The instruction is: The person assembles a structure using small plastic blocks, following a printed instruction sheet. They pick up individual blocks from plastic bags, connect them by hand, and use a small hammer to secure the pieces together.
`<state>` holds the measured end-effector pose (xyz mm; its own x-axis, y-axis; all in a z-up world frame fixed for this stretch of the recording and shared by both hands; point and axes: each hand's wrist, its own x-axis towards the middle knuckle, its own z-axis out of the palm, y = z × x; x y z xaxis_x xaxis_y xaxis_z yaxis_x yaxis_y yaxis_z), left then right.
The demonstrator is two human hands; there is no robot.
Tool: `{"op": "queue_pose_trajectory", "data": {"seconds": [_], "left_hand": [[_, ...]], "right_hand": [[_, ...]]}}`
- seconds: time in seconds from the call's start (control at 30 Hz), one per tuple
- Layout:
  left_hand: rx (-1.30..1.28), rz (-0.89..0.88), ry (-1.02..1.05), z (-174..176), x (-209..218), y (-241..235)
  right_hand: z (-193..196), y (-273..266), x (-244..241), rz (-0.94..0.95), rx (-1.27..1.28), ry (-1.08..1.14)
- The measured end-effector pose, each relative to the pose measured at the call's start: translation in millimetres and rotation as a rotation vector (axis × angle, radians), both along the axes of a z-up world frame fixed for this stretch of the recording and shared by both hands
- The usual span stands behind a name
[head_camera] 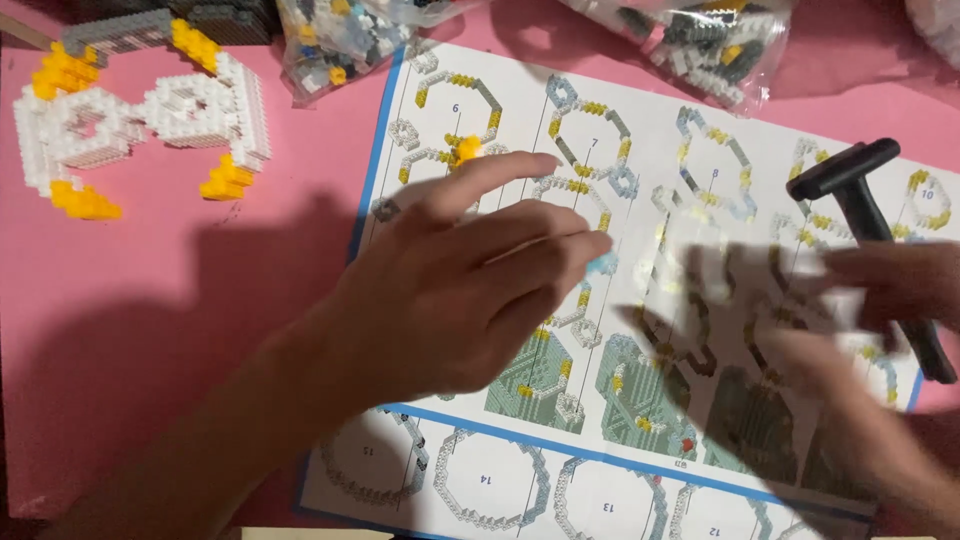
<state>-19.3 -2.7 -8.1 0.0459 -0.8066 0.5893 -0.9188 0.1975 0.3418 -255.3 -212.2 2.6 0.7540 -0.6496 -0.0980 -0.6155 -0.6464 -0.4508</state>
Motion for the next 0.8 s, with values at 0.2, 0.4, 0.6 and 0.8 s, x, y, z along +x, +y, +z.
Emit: {"op": "queue_pose_trajectory", "data": {"seconds": [0.2, 0.4, 0.6, 0.8], "left_hand": [[-0.103, 0.05, -0.115, 9, 7, 3], [-0.182, 0.19, -0.107, 13, 14, 13], [-0.185, 0.247, -0.019, 9, 9, 12], [-0.104, 0.185, 0.076, -4, 12, 10]], "right_hand": [[23, 8, 88, 0.779, -0.188, -0.168], [10, 11, 100, 0.902, -0.015, -0.232], [-5, 7, 96, 0.869, 0.081, -0.256], [-3, -9, 98, 0.963, 0.226, -0.342]]}}
